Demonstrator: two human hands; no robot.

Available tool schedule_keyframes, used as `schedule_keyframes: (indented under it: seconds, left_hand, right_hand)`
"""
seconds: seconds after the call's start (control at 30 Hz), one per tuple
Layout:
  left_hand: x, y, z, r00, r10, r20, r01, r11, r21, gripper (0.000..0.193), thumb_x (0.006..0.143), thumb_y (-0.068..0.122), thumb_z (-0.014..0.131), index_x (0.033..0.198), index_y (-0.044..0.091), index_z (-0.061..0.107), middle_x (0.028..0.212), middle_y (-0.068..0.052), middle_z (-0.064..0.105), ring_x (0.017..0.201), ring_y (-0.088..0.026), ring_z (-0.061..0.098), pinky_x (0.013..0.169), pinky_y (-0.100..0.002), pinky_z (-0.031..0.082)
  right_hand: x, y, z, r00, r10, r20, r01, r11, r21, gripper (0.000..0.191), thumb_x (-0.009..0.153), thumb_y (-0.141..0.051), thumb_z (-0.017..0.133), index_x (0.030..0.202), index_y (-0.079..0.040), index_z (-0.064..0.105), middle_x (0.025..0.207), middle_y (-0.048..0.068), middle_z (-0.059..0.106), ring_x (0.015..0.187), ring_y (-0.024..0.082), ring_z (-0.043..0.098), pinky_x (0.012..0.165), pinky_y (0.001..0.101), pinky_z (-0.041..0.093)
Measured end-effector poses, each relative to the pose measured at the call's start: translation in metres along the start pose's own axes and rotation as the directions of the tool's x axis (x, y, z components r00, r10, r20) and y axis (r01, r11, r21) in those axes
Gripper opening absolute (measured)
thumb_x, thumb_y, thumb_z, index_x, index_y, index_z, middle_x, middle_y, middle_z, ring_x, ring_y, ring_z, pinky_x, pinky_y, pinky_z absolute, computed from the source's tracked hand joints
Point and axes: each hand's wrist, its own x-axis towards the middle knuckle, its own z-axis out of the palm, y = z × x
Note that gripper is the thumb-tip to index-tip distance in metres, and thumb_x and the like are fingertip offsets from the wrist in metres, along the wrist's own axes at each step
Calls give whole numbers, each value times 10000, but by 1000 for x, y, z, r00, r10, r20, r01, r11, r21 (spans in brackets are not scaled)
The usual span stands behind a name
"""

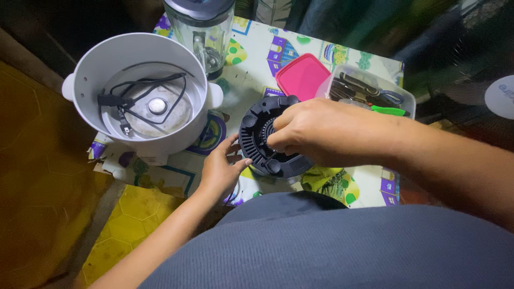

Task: The person uses screwdrivers to unscrew and disassemble the base of a blender motor unit on a table, removing screws and separating the housing to access the internal fan and motor components.

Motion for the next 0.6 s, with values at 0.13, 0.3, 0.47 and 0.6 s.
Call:
schedule_keyframes:
  seconds: [0.13, 0.3, 0.47, 0.6]
  left_hand:
    - [-12, 23, 0, 954, 282, -101, -233, 911, 340, 781, 674, 35, 889, 1377, 90, 553, 1209, -158, 665, 1019, -312, 686, 872, -395, 536]
    - [-9, 33, 6, 686, 716, 131, -721, 644, 257, 377, 756, 60, 848, 1114, 76, 731, 1100, -135, 718, 1018, -315, 672, 870, -380, 539]
    - [3, 13, 12, 845, 473, 250, -488, 873, -1, 114, 864, 61, 761, 977, 62, 767, 968, -81, 765, 926, -230, 744, 827, -333, 580]
    - [14, 4, 7, 778, 567, 269, -598, 800, 44, 111, 846, 51, 766, 956, 59, 772, 950, -88, 757, 892, -238, 738, 795, -333, 571]
  right_hand:
    - [-1, 2, -11, 997, -58, 53, 58, 998, -4, 75, 794, -86, 704, 848, -45, 671, 842, 116, 668, 810, 338, 690, 666, 452, 523]
    - [3, 5, -13, 995, 17, 102, -18, 1000, 11, 140, 782, -101, 701, 918, -77, 684, 874, 111, 673, 791, 334, 694, 638, 454, 527]
    - [7, -10, -3, 997, -68, -30, 65, 995, -77, 107, 776, -124, 711, 859, -70, 672, 833, 113, 678, 841, 350, 694, 665, 471, 526]
    - [5, -26, -11, 950, 307, -62, -305, 952, 29, 475, 825, -406, 746, 1185, -117, 633, 783, 99, 744, 791, 347, 724, 652, 492, 525]
